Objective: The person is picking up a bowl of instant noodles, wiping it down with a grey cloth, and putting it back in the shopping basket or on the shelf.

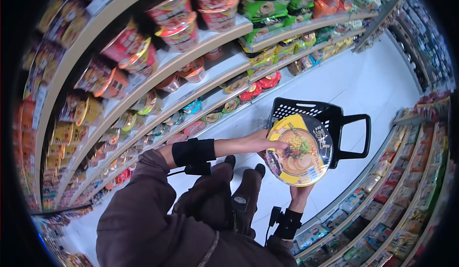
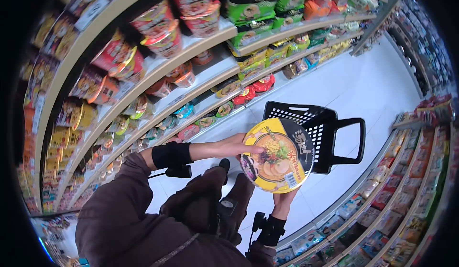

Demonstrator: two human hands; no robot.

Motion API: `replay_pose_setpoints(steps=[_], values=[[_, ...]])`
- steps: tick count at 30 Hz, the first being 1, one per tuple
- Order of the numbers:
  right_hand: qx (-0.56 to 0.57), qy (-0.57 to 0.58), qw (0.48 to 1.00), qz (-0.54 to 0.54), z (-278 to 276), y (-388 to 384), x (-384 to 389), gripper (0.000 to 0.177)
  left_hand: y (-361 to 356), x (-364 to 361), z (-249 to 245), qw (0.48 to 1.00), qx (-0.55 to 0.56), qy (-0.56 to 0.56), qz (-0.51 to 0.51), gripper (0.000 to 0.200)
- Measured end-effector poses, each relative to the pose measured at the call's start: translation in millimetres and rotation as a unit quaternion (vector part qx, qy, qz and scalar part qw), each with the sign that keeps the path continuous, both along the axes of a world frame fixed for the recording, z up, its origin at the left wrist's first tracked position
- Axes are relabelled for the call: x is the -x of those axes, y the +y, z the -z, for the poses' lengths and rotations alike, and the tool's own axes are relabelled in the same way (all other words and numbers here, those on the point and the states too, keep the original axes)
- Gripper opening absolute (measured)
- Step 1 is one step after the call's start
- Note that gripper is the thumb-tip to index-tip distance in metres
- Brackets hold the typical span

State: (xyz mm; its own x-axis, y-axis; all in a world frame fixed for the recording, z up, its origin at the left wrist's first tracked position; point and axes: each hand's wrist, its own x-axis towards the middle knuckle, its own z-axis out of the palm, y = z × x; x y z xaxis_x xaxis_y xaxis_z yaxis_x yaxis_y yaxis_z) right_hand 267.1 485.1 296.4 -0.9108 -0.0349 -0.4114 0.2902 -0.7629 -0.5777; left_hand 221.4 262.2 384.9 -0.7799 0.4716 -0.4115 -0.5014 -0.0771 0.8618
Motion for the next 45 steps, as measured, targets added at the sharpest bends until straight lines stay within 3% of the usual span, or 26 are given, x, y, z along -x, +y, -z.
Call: replay_pose_setpoints(steps=[2,3,4,6,8,9,14,17,20,24,28,32,34,35,36,40,42,44,45], values=[[0.062,-0.005,0.996,-0.071,-29,-9,4,0.064,-13,-21,-17,1.000,0.022,0.018,-0.010,0.052],[0.048,0.011,0.992,-0.115,-37,-9,4,0.075,-18,-31,-29,0.999,0.017,0.015,-0.037,0.053],[0.047,0.015,0.991,-0.126,-43,-9,5,0.075,-21,-40,-38,0.998,0.014,0.017,-0.064,0.054],[-0.042,0.034,0.975,-0.216,-55,-6,7,0.086,-29,-56,-53,0.994,0.018,0.022,-0.101,0.055],[-0.066,0.057,0.946,-0.313,-56,2,14,0.098,-33,-73,-74,0.985,0.130,0.024,-0.115,0.053],[-0.085,0.060,0.931,-0.351,-60,5,18,0.098,-32,-79,-50,0.982,0.112,0.069,-0.138,0.049],[-0.053,0.059,0.878,-0.472,-66,34,37,0.094,-3,-109,-45,0.975,0.102,0.042,-0.193,0.046],[-0.030,0.068,0.863,-0.500,-82,47,43,0.093,24,-122,-42,0.952,0.119,0.150,-0.240,0.053],[0.049,0.077,0.865,-0.494,-83,57,49,0.089,48,-136,-63,0.939,0.036,0.066,-0.335,0.059],[0.094,0.091,0.865,-0.484,-102,59,48,0.086,50,-143,-49,0.923,-0.019,0.010,-0.385,0.063],[0.134,0.085,0.835,-0.527,-117,49,40,0.086,70,-150,-44,0.915,0.015,0.008,-0.402,0.058],[0.168,0.045,0.804,-0.569,-102,44,29,0.085,89,-168,-39,0.913,-0.132,-0.039,-0.384,0.047],[0.170,0.057,0.793,-0.583,-99,37,20,0.084,94,-174,-21,0.846,-0.301,-0.062,-0.435,0.045],[0.202,0.054,0.770,-0.604,-96,33,17,0.084,92,-178,10,0.851,-0.347,0.003,-0.395,0.046],[0.233,0.051,0.745,-0.623,-92,30,15,0.084,93,-183,-1,0.848,-0.341,-0.020,-0.406,0.047],[0.229,-0.014,0.761,-0.607,-94,18,-3,0.083,91,-199,13,0.806,-0.403,0.071,-0.427,0.048],[0.262,-0.005,0.737,-0.623,-98,11,-7,0.079,84,-205,12,0.779,-0.463,0.082,-0.416,0.045],[0.245,-0.040,0.748,-0.616,-101,10,-8,0.076,74,-214,-4,0.775,-0.403,0.185,-0.450,0.044],[0.224,-0.034,0.756,-0.615,-104,11,-7,0.074,69,-215,-16,0.777,-0.401,0.186,-0.448,0.044]])
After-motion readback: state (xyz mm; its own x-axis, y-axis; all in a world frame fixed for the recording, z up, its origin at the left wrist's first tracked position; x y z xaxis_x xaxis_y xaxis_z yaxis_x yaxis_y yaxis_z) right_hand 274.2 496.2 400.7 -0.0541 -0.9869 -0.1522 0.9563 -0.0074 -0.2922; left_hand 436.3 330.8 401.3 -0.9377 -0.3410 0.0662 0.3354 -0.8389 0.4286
